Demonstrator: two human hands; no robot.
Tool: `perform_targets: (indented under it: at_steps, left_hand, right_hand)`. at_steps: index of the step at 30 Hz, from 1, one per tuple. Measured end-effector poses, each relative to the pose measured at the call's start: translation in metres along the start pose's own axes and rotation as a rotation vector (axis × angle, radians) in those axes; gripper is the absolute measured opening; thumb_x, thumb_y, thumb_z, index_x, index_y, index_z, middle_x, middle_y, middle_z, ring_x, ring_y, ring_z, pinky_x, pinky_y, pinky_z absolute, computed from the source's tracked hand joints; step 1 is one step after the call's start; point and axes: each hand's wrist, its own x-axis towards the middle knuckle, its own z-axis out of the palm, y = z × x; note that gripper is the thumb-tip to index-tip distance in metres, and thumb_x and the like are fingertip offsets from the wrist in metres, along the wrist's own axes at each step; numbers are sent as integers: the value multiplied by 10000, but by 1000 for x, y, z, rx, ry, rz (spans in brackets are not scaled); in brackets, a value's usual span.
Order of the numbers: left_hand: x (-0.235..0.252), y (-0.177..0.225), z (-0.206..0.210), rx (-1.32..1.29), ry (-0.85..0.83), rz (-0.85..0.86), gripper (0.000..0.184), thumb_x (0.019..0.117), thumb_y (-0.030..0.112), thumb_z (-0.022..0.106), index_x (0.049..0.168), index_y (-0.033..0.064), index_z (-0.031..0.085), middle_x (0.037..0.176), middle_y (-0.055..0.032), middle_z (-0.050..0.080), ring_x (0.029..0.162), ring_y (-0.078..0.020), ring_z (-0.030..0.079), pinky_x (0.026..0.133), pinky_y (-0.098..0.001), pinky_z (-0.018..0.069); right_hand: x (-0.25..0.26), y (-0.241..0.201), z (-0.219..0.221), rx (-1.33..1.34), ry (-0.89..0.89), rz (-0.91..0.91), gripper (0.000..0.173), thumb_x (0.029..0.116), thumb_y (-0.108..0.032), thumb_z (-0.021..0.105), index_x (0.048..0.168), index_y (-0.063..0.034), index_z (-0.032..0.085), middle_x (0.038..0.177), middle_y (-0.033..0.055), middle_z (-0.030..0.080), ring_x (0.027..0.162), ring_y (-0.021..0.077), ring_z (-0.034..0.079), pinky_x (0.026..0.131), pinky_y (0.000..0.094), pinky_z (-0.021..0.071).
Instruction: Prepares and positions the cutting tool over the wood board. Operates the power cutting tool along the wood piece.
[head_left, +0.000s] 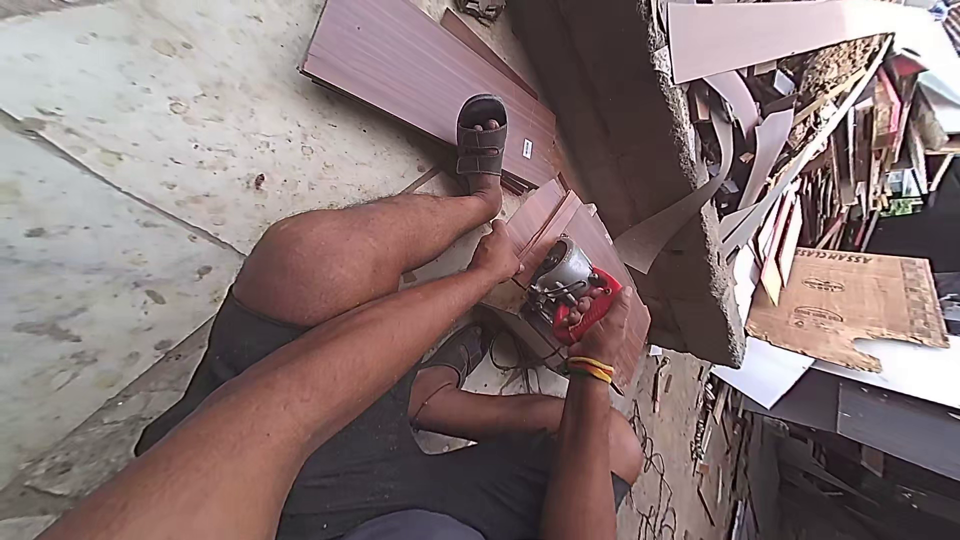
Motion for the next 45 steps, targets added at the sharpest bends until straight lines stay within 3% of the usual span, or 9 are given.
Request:
perform_targets:
  at_steps: [4,12,18,23,30,45]
  left_hand:
    - [-5,5,-5,15,-28,-9,868,818,166,861,1468,-5,314,1260,-247,628,1150,-366,675,984,-510,555]
    - [-6,5,-6,17,-36,-15,891,825,170,856,1490,1,289,1271,-246,626,1156,-366,673,984,-507,555]
    - [0,-1,0,6,-5,-9,912,790,189,881,1480,21,308,1213,-237,652,1087,-370,699,930,-526,580]
    - [-5,4,-5,29,-42,-11,910,827,178,848,1510,3,272,1273,-238,628,1156,-360,673,996,-503,548]
    - [-8,6,-7,41,-24,7,875,822,185,855,1478,-13,310,1269,-243,626,1161,-361,667,1003,-506,541]
    - [-7,5,-8,40,-33,10,891,808,167,860,1492,-8,315,1308,-237,615,1182,-355,662,1009,-496,545]
  right_hand:
    - [0,-3,2,-12,11,12,603,1111,-548,248,882,-94,573,521,-4,513,380,120,503,363,307,478]
    - [3,-6,5,-11,18,9,594,1113,-542,253,894,-90,570,526,-2,510,373,120,499,351,297,472]
    - [5,-10,8,-28,13,3,603,1114,-544,240,884,-89,564,511,-2,493,368,128,494,350,316,473]
    - [7,-13,8,-33,15,7,603,1112,-546,250,872,-93,567,510,-2,497,375,126,498,356,308,469]
    - [-2,-25,16,-76,64,-47,542,1134,-456,283,894,-70,578,545,9,517,401,124,512,383,296,483]
    - [17,-31,23,-69,91,-2,575,1117,-517,294,890,-72,578,523,4,496,384,129,501,368,313,478]
